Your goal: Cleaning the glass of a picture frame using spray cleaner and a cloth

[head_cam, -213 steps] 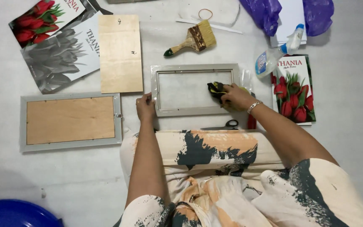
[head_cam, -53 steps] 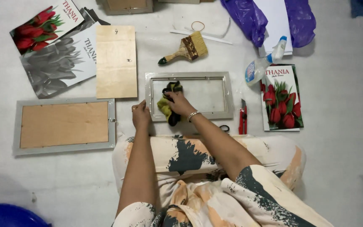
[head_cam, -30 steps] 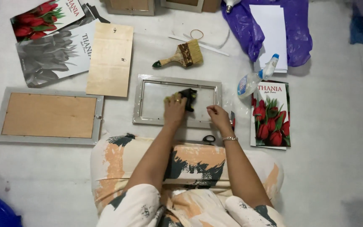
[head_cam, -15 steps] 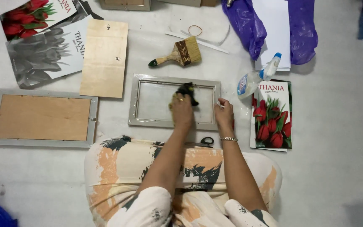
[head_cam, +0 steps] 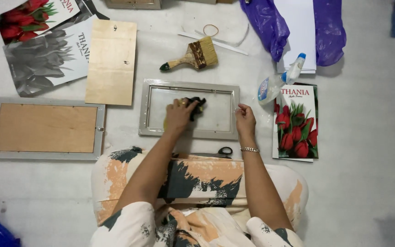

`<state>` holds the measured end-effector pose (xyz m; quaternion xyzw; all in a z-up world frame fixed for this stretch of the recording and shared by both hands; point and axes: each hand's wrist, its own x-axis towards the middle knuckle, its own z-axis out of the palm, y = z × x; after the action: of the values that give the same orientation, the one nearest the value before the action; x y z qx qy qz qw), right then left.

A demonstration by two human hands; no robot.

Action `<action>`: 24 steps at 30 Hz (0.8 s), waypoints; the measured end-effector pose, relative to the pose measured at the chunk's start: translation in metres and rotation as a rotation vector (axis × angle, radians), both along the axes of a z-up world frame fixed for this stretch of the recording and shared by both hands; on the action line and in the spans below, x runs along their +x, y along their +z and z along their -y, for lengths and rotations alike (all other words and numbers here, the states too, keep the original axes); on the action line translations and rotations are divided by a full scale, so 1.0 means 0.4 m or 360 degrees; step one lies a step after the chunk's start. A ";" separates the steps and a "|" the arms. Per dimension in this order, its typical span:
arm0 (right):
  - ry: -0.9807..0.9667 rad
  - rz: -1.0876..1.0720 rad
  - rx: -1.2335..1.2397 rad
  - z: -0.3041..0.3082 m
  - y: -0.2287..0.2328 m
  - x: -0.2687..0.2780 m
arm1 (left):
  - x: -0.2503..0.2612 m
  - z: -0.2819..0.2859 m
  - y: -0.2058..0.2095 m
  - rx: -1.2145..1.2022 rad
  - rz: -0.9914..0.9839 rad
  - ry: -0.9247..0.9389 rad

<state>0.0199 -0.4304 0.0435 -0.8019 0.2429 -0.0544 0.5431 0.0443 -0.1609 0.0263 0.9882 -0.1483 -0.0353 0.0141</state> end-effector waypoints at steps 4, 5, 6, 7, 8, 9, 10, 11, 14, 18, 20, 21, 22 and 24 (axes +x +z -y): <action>0.0042 -0.0079 -0.0046 -0.013 0.023 -0.003 | 0.003 -0.123 0.041 0.0061 -0.0017 0.0396; 0.0089 -0.0070 -0.0060 -0.011 0.016 -0.002 | 0.016 -0.127 0.009 0.0172 -0.0123 0.0487; 0.0136 -0.0060 -0.0073 -0.009 0.010 0.001 | 0.029 -0.132 -0.024 0.0283 -0.0228 0.0578; 0.0137 -0.0061 -0.0071 -0.008 -0.002 0.003 | 0.032 -0.110 -0.037 0.0285 -0.0229 0.0579; 0.0140 -0.0106 -0.0108 -0.005 -0.012 0.007 | 0.038 -0.085 -0.050 0.0244 -0.0104 0.0572; 0.0143 -0.0152 -0.0146 -0.001 -0.023 0.012 | 0.044 -0.061 -0.062 0.0202 0.0021 0.0563; 0.0144 -0.0150 -0.0144 -0.008 -0.013 0.012 | 0.031 -0.053 -0.055 0.0203 0.0023 0.0565; 0.0144 -0.0157 -0.0137 -0.014 -0.003 0.012 | 0.018 -0.045 -0.047 0.0145 0.0275 0.0391; 0.0138 -0.0148 -0.0139 -0.011 0.006 0.011 | 0.025 -0.081 -0.043 0.0076 0.0631 0.0287; 0.0136 -0.0153 -0.0090 -0.005 -0.005 0.013 | 0.058 -0.133 -0.067 0.0089 0.0486 0.0701; 0.0129 -0.0146 -0.0084 -0.008 0.002 0.008 | 0.083 -0.085 -0.082 0.0096 0.0338 0.0851; 0.0123 -0.0137 -0.0081 -0.011 0.007 0.005 | 0.095 -0.062 -0.088 0.0100 0.0191 0.1002; 0.0125 -0.0131 -0.0078 -0.014 0.012 0.009 | 0.086 -0.013 -0.057 0.0102 0.0198 0.1003; 0.0121 -0.0101 -0.0031 -0.023 0.020 0.012 | 0.062 0.084 0.002 0.0000 0.0084 0.1012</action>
<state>0.0246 -0.4212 0.0515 -0.8172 0.2288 -0.0108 0.5289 0.0692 -0.1946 0.0270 0.9856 0.1678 -0.0036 0.0206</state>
